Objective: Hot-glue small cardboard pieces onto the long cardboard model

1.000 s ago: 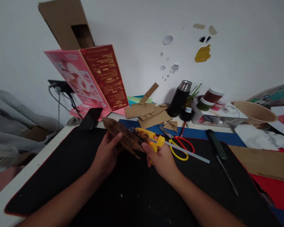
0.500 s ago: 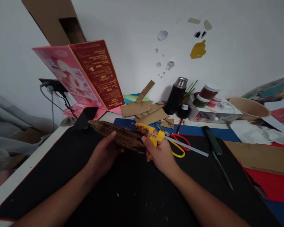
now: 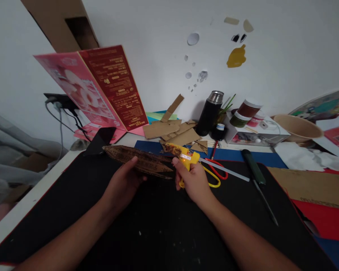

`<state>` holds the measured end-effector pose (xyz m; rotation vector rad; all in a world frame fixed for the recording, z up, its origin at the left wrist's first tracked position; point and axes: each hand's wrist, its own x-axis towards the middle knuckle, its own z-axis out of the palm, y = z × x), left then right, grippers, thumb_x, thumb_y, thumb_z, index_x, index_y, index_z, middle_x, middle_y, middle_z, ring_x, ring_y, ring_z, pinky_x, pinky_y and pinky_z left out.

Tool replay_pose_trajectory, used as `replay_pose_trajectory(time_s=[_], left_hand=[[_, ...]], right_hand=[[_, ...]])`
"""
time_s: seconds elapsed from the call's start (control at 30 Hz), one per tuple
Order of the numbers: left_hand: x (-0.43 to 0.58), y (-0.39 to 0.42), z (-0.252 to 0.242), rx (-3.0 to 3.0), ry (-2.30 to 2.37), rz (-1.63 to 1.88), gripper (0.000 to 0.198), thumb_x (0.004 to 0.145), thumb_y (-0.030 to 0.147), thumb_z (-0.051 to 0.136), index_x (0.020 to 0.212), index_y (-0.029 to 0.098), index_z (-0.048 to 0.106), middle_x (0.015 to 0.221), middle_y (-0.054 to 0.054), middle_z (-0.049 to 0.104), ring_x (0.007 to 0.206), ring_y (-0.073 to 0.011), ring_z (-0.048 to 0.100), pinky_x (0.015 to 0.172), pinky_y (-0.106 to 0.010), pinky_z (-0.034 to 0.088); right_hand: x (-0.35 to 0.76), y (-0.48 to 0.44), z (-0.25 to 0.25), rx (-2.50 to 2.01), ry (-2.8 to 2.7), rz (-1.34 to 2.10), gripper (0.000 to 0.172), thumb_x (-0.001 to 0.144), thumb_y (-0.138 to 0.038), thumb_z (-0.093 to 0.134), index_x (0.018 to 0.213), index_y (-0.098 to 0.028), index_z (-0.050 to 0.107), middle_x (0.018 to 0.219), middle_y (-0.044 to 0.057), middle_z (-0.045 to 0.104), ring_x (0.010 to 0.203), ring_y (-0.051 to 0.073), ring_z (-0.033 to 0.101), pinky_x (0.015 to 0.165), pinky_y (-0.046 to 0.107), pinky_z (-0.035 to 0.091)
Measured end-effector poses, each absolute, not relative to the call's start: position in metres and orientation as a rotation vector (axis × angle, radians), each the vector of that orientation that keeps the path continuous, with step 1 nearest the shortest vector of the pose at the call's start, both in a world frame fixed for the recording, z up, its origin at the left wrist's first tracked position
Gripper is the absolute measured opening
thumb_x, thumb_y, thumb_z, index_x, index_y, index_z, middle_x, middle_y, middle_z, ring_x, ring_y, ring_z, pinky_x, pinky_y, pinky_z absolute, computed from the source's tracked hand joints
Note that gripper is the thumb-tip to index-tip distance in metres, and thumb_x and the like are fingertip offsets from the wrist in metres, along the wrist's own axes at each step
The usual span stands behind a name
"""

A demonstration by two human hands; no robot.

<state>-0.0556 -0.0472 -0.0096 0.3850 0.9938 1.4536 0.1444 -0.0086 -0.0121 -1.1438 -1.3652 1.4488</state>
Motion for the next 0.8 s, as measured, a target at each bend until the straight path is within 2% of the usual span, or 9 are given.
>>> replay_pose_trajectory(time_s=[0.13, 0.23, 0.33, 0.5, 0.7, 0.8], left_hand=[[-0.059, -0.044, -0.006, 0.299, 0.99, 1.537, 0.021, 0.103, 0.017, 0.057, 0.107, 0.019, 0.077, 0.103, -0.003, 0.083, 0.08, -0.0165, 0.077, 0.056, -0.024, 0.062], [-0.059, -0.043, -0.006, 0.277, 0.966, 1.587, 0.02, 0.103, 0.015, 0.058, 0.107, 0.02, 0.077, 0.104, -0.003, 0.083, 0.085, -0.0168, 0.078, 0.068, -0.027, 0.067], [-0.057, -0.044, -0.007, 0.296, 0.943, 1.587, 0.017, 0.101, 0.015, 0.062, 0.108, 0.019, 0.077, 0.109, -0.003, 0.083, 0.093, -0.018, 0.078, 0.078, -0.028, 0.068], [-0.055, -0.046, -0.008, 0.298, 0.938, 1.566, 0.017, 0.1, 0.015, 0.064, 0.107, 0.019, 0.078, 0.111, -0.002, 0.083, 0.1, -0.018, 0.078, 0.084, -0.029, 0.068], [-0.056, -0.047, -0.01, 0.331, 0.922, 1.571, 0.014, 0.094, 0.021, 0.076, 0.108, 0.02, 0.079, 0.119, -0.003, 0.082, 0.113, -0.0202, 0.075, 0.097, -0.031, 0.064], [-0.055, -0.05, -0.013, 0.369, 0.914, 1.529, 0.018, 0.092, 0.025, 0.081, 0.109, 0.02, 0.078, 0.123, -0.004, 0.08, 0.113, -0.0207, 0.074, 0.093, -0.032, 0.065]], right_hand=[[0.147, -0.004, -0.014, -1.13, -1.283, 1.49, 0.065, 0.084, -0.08, 0.066, 0.059, -0.021, 0.058, 0.039, -0.003, 0.05, 0.034, 0.011, 0.05, 0.04, 0.022, 0.032], [0.146, -0.004, -0.016, -1.1, -1.277, 1.547, 0.063, 0.086, -0.08, 0.065, 0.069, -0.019, 0.064, 0.042, -0.004, 0.053, 0.034, 0.011, 0.05, 0.04, 0.021, 0.03], [0.144, -0.008, -0.015, -1.078, -1.292, 1.61, 0.067, 0.083, -0.084, 0.065, 0.066, -0.02, 0.061, 0.041, -0.004, 0.052, 0.033, 0.01, 0.048, 0.039, 0.021, 0.029], [0.141, -0.01, -0.015, -1.031, -1.249, 1.653, 0.067, 0.082, -0.083, 0.067, 0.062, -0.02, 0.06, 0.04, -0.003, 0.053, 0.034, 0.009, 0.047, 0.039, 0.02, 0.029], [0.137, -0.01, -0.021, -0.989, -1.105, 1.692, 0.062, 0.079, -0.081, 0.072, 0.076, -0.019, 0.066, 0.047, -0.006, 0.054, 0.034, 0.011, 0.051, 0.035, 0.021, 0.031], [0.136, -0.012, -0.021, -0.998, -1.157, 1.72, 0.064, 0.08, -0.081, 0.07, 0.064, -0.02, 0.061, 0.042, -0.004, 0.053, 0.033, 0.01, 0.047, 0.036, 0.021, 0.03]])
